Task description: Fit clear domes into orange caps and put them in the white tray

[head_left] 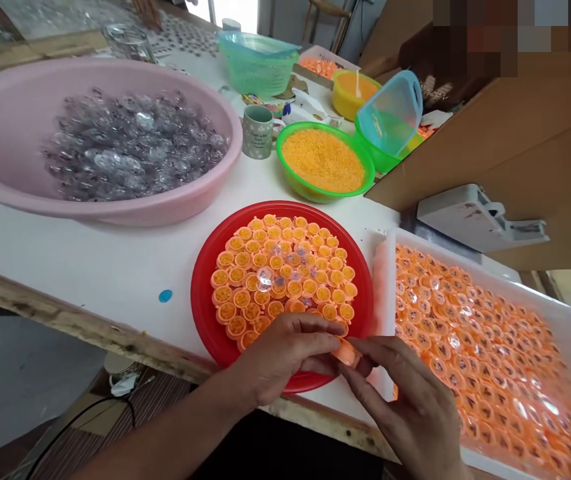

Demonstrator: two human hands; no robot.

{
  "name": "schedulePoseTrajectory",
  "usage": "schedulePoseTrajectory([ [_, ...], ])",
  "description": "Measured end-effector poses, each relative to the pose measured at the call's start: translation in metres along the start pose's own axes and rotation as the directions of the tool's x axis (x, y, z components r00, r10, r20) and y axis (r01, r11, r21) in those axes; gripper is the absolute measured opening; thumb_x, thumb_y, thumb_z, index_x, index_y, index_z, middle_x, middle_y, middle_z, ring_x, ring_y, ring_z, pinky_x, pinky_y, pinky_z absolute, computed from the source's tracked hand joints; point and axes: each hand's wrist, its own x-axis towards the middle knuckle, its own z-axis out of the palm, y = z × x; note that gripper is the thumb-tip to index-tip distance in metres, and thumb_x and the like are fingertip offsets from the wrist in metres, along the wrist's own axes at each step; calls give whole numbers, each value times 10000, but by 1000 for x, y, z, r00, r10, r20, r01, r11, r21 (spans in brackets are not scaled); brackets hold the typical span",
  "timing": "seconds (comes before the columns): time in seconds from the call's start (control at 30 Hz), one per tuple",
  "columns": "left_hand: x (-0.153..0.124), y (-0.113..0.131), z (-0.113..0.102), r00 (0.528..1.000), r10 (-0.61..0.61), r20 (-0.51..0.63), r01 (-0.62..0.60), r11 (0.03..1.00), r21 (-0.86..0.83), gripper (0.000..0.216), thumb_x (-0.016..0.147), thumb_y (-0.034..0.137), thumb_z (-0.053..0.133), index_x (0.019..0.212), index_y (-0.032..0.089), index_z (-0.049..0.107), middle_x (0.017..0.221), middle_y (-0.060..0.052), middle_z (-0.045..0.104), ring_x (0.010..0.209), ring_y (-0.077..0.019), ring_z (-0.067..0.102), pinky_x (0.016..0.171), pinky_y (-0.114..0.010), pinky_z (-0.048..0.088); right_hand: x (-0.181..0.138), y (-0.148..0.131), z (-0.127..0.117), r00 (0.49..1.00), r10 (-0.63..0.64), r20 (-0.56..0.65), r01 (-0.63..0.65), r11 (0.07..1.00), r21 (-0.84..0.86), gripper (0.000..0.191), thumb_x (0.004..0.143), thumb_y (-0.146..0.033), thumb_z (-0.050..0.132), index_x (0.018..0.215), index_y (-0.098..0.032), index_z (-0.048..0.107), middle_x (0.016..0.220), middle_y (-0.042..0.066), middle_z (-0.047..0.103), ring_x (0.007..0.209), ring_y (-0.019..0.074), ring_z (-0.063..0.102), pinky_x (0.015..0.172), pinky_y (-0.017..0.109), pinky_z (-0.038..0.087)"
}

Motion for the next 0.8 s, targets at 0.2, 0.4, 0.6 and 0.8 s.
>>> schedulePoseTrajectory([
  [0.2, 7, -6, 3, 992, -98, -81, 82, 979, -185, 178, 748, 201, 665, 894, 101, 677, 818, -108, 704, 815, -235, 698, 842, -414, 549, -6, -1, 10, 999, -12, -42, 11, 1000, -17, 234, 872, -176, 640, 1098, -236, 629, 857, 42, 621, 654, 140, 653, 466, 195, 537],
  [0.4, 6, -10, 7, 986, -84, -141, 64, 988, -138, 233, 832, 298, 619, 1011, 152, 651, 1109, -126, 686, 921, -275, 710, 893, -465, 551, -24, 28, -18, 952, 244, -187, -238, 970, 54, 184, 829, -292, 692, 1003, -234, 686, 785, 41, 665, 683, 189, 648, 630, 304, 557],
  [0.6, 9, -2, 1, 913, 346, -215, -88, 682, 726, 300, 754, 436, 693, 1007, 277, 720, 1171, -14, 699, 1150, -264, 621, 1007, -347, 508, -80, 117, -102, 628, 732, -264, -740, 667, 91, 367, 758, -491, 690, 943, -174, 704, 773, 72, 721, 695, 232, 674, 589, 324, 540],
  [0.8, 22, -4, -29, 898, 440, 17, -70, 106, 992, 330, 779, 525, 617, 1049, 363, 718, 1317, 44, 620, 1150, -278, 625, 750, -250, 608, -103, 154, -110, 600, 792, -114, -795, 606, 31, 284, 714, -437, 684, 825, -181, 742, 669, 36, 720, 581, 199, 652, 524, 293, 522],
])
